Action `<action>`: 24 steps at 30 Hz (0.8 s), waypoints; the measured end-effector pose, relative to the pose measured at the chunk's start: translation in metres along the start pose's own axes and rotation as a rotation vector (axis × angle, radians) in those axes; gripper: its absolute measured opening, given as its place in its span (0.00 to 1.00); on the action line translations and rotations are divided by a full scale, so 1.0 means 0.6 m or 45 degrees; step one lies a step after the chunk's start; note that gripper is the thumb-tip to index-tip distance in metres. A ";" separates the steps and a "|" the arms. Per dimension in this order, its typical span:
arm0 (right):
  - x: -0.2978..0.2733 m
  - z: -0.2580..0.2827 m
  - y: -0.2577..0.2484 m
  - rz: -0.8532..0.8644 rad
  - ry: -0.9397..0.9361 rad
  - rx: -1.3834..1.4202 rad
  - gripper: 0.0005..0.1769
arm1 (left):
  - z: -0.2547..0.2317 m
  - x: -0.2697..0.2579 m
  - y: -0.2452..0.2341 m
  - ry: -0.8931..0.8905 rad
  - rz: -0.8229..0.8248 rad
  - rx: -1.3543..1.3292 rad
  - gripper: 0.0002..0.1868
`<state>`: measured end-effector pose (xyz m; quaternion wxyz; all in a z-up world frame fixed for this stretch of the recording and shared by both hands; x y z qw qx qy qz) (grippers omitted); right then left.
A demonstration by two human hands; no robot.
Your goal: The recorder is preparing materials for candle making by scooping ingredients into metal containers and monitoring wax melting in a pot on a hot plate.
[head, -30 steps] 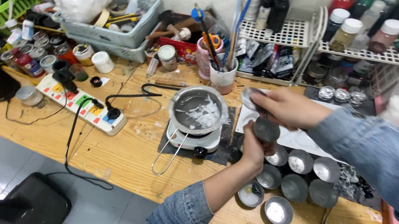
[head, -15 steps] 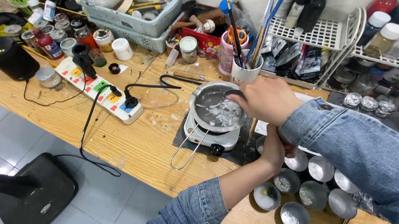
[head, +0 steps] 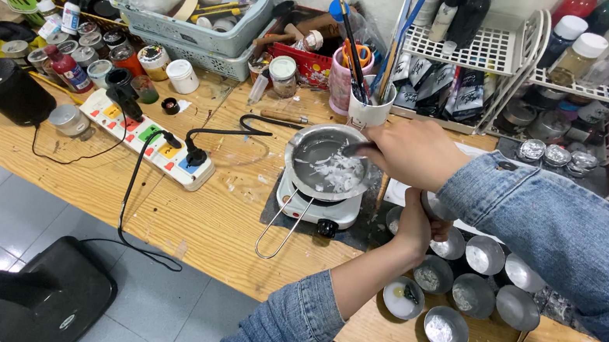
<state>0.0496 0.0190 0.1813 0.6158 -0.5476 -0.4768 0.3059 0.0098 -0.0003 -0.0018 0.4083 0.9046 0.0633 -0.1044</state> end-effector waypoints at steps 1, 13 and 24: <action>0.000 0.003 -0.007 -0.003 0.000 -0.002 0.21 | -0.002 -0.002 0.002 0.002 0.003 0.002 0.35; -0.054 -0.042 -0.047 0.042 0.097 0.208 0.14 | -0.038 -0.031 0.020 -0.055 0.019 -0.019 0.37; -0.243 -0.077 -0.111 0.192 0.406 -0.107 0.13 | -0.027 -0.026 0.023 0.074 0.185 0.018 0.39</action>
Point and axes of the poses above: each hand's wrist, its own x-axis towards the middle knuckle, its own y-axis out of the palm, z = x × y, the point moved 1 cm from there along x, towards the middle knuckle, and after that the axes turned 5 degrees about -z, right-handed, at the moved point
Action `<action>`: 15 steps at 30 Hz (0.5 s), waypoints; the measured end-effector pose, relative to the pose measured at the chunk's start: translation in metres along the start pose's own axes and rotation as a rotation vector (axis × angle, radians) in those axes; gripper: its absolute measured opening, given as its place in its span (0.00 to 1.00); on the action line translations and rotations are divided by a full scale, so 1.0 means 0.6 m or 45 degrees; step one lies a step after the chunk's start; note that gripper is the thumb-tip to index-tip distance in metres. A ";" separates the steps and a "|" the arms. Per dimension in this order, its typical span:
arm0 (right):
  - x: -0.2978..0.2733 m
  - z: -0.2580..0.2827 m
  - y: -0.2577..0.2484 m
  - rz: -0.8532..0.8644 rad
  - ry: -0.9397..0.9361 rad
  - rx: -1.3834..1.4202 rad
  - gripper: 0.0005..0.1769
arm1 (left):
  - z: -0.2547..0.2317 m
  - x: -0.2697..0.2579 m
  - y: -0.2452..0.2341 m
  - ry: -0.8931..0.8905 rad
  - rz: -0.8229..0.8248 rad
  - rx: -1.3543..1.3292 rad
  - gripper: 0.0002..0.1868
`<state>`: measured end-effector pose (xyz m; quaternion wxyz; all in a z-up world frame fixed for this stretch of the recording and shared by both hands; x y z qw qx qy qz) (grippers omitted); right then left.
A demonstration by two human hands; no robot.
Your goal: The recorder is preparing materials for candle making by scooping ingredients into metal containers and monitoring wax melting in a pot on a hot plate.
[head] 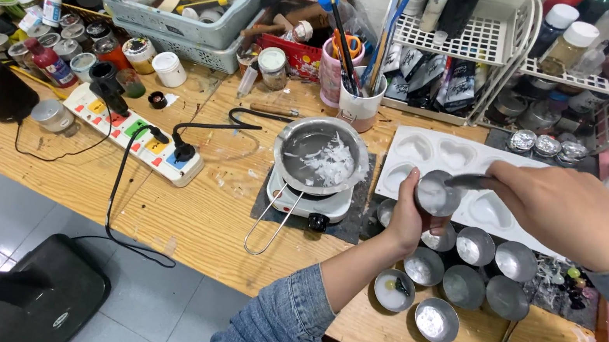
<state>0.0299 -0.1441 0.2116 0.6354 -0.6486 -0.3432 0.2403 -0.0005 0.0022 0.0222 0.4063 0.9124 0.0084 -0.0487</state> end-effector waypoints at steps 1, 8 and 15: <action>-0.005 0.006 -0.007 0.000 0.006 0.001 0.13 | 0.006 0.003 -0.006 -0.005 0.003 0.002 0.39; -0.030 0.016 0.006 0.019 -0.134 -0.384 0.12 | 0.027 0.019 -0.023 0.080 -0.004 0.121 0.34; -0.032 0.033 0.058 -0.106 -0.222 -0.511 0.11 | 0.039 0.021 -0.035 0.162 0.063 0.182 0.31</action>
Point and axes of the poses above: each hand's wrist, its own x-axis towards the middle knuckle, its own y-axis out of the palm, z = x × y, the point moved 1 cm from there along x, towards the middle knuckle, and after that the axes turned 5 degrees about -z, right-handed, at the moved point
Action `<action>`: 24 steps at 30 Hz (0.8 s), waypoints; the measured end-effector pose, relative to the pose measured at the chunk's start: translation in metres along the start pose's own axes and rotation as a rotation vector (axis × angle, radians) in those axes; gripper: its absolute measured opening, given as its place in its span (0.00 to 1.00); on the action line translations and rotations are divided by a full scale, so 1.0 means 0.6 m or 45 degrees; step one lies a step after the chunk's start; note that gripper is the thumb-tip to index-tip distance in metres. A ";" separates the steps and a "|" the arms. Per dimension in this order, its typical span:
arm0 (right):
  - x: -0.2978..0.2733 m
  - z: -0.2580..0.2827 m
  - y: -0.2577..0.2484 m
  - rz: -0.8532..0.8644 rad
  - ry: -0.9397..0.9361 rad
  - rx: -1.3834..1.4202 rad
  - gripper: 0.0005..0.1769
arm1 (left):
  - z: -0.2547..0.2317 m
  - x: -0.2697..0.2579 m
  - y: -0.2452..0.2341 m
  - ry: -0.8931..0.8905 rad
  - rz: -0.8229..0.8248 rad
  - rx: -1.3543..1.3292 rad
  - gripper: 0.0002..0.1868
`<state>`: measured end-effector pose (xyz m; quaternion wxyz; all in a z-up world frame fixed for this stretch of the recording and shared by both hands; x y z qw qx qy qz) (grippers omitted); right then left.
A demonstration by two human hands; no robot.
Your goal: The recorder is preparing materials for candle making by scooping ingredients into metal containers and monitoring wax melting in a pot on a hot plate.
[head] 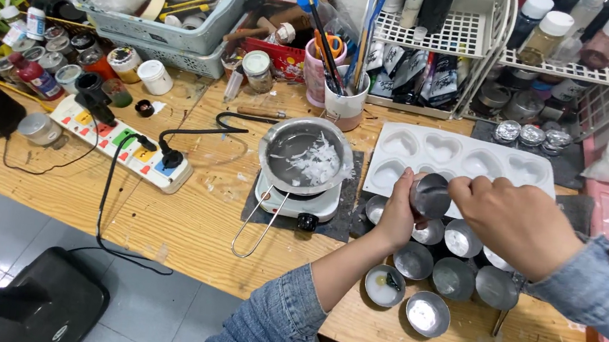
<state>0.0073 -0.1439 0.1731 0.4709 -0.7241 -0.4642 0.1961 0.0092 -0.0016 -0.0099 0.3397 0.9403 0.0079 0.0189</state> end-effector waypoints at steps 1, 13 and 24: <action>0.001 0.000 0.005 0.005 0.001 -0.004 0.11 | -0.002 0.002 0.006 -0.002 0.004 -0.005 0.31; -0.002 0.002 -0.003 0.142 0.096 0.219 0.12 | -0.003 -0.006 0.008 -0.055 -0.043 0.074 0.28; -0.022 0.028 0.017 0.046 0.154 0.217 0.06 | -0.036 -0.020 0.017 0.057 0.000 0.362 0.26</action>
Point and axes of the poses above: each hand's wrist, its own x-axis towards the middle knuckle, its own y-axis out of the palm, z = x × y, the point moved 1 cm from there along x, towards the middle knuckle, and after that the axes turned 5 degrees about -z, right-handed, at the moved point
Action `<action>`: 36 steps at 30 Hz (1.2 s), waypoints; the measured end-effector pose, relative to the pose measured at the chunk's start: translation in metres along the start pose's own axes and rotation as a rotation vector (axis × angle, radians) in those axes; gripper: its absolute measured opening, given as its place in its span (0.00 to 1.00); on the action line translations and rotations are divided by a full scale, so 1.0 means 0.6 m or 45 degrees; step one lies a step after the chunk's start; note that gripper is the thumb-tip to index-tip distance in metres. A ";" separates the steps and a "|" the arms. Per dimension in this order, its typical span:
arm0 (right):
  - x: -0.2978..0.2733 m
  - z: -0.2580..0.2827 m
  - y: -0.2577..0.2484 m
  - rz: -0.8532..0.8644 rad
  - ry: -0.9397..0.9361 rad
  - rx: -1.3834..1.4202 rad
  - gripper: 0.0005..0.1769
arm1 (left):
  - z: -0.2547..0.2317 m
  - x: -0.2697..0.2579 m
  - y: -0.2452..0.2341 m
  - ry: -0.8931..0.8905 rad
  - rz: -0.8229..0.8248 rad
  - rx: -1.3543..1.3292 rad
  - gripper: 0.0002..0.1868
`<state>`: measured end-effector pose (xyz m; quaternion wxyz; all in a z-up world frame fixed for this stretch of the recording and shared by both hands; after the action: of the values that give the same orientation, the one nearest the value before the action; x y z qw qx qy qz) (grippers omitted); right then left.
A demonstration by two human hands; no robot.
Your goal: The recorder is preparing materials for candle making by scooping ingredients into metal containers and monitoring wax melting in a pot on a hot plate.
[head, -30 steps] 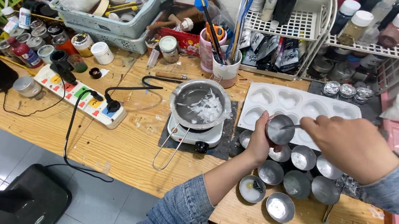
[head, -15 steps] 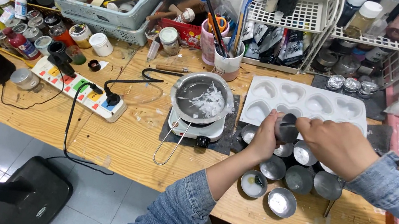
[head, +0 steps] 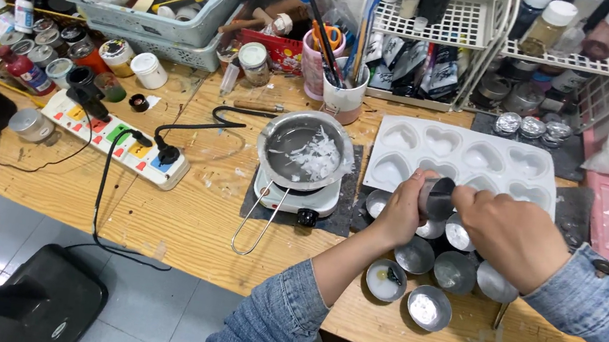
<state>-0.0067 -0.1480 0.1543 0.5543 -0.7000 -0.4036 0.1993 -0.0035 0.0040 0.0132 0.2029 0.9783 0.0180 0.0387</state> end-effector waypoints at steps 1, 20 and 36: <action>-0.002 -0.003 0.001 0.001 0.005 -0.003 0.06 | -0.008 -0.006 0.000 -0.001 0.005 -0.002 0.26; 0.024 0.019 0.006 0.286 0.097 0.369 0.13 | -0.038 -0.007 -0.015 0.396 0.045 0.314 0.29; 0.139 -0.021 0.012 0.711 0.468 1.416 0.26 | 0.045 0.029 -0.031 0.014 -0.407 -0.564 0.37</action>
<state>0.0547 -0.0907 0.1652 0.8216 -0.4098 0.0585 0.3920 0.0156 0.0111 -0.0174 0.4154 0.8946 0.1642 0.0146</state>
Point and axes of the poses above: each hand's wrist, its own x-axis towards the middle knuckle, its own y-axis out of the palm, z = x × y, the point moved 1 cm from there along x, towards the middle knuckle, and after that the axes turned 5 degrees about -z, right-handed, at the moved point
